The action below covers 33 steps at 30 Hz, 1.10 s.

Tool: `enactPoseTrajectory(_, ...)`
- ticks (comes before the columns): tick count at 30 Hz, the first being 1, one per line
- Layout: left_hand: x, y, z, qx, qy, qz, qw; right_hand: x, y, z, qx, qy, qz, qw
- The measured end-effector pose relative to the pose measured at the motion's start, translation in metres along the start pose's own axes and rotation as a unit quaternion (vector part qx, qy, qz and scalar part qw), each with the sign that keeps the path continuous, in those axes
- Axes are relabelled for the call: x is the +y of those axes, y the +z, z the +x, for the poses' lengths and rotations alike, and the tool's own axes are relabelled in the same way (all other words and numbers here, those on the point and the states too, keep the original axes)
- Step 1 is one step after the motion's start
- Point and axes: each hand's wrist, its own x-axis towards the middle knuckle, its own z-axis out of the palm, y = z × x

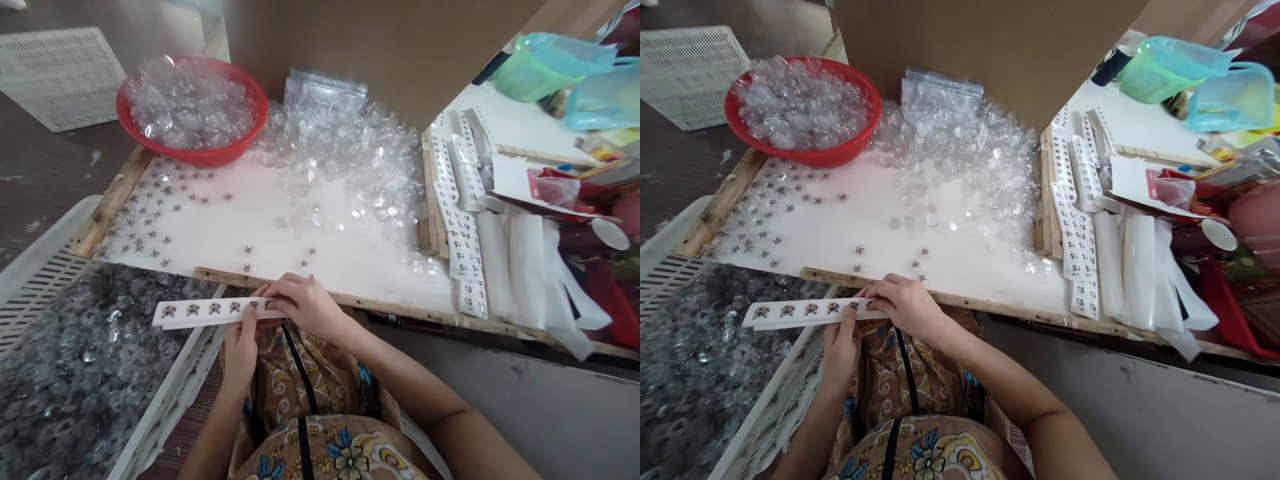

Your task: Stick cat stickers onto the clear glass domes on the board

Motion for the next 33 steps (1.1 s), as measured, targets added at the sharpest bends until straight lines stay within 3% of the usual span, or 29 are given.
enactPoseTrajectory(3,-0.007,-0.001,0.001,0.001,-0.010,-0.038,0.999,0.003,0.006,-0.008,0.022,-0.028,-0.035,0.999)
enactPoseTrajectory(6,-0.007,0.000,0.000,0.016,-0.024,-0.049,0.998,0.006,-0.005,-0.006,0.065,-0.053,0.013,0.996)
enactPoseTrajectory(8,-0.004,0.000,0.000,0.022,-0.028,-0.048,0.998,0.015,-0.022,0.006,0.116,-0.018,0.045,0.992)
enactPoseTrajectory(11,0.001,-0.004,0.000,0.026,-0.025,-0.037,0.999,0.039,-0.053,0.033,0.181,0.090,0.021,0.979)
enactPoseTrajectory(15,0.002,-0.008,0.001,0.030,-0.025,-0.030,0.999,0.069,-0.075,0.063,0.148,0.163,-0.029,0.975)
enactPoseTrajectory(23,-0.002,-0.010,0.000,0.039,-0.035,-0.023,0.998,0.079,-0.070,0.105,0.112,0.133,-0.029,0.984)
enactPoseTrajectory(25,-0.003,-0.013,0.001,0.042,-0.033,-0.024,0.998,0.080,-0.076,0.113,0.133,0.126,-0.032,0.983)
enactPoseTrajectory(30,-0.005,-0.022,0.005,0.059,-0.023,-0.028,0.998,0.089,-0.093,0.099,0.214,0.124,-0.056,0.967)
enactPoseTrajectory(33,-0.007,-0.021,0.006,0.055,-0.028,-0.029,0.998,0.096,-0.092,0.076,0.174,0.094,-0.102,0.975)
